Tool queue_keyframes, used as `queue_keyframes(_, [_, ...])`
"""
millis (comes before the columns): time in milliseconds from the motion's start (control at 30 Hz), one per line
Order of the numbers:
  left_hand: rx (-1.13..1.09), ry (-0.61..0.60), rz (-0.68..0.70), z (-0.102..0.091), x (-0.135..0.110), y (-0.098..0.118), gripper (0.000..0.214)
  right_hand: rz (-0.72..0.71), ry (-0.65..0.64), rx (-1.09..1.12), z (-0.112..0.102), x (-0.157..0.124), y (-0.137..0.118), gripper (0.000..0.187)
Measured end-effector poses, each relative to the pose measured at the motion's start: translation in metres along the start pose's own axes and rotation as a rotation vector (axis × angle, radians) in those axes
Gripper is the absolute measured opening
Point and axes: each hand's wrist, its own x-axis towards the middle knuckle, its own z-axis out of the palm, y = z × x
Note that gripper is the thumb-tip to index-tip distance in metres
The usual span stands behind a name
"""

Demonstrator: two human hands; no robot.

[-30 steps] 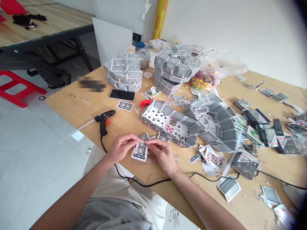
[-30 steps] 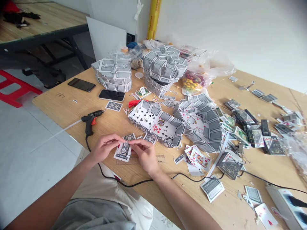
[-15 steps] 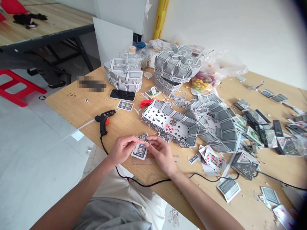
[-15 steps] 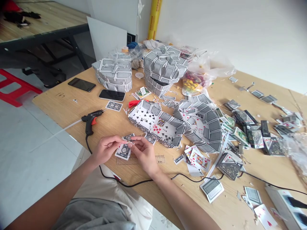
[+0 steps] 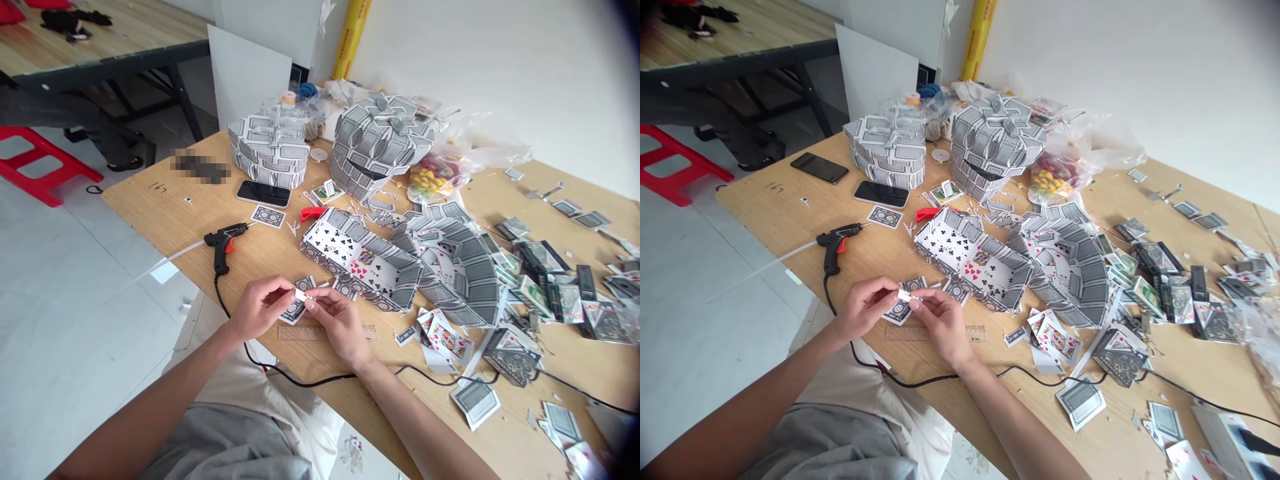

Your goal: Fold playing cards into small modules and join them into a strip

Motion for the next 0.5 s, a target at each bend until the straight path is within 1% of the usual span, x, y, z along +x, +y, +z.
queue_keyframes(100, [0.085,-0.004,0.068,-0.001,0.0004,0.0029,0.023,-0.005,-0.013,-0.011,-0.0006,0.0001,-0.0004,0.031])
queue_keyframes(167, [0.116,-0.01,0.089,-0.0014,0.0007,0.0047,0.023,-0.025,-0.007,-0.02,-0.0013,0.0004,-0.0006,0.03])
queue_keyframes(267, [0.117,-0.037,0.086,-0.0012,0.0007,0.0069,0.025,-0.076,0.029,-0.035,-0.0017,0.0005,0.0003,0.028])
queue_keyframes(333, [0.126,-0.047,0.087,-0.0004,0.0008,0.0073,0.022,-0.107,0.05,-0.051,-0.001,0.0,0.0013,0.028])
queue_keyframes(500, [0.108,-0.031,0.043,0.003,0.0018,0.0022,0.021,-0.151,0.103,-0.142,0.0029,-0.0026,0.0024,0.031])
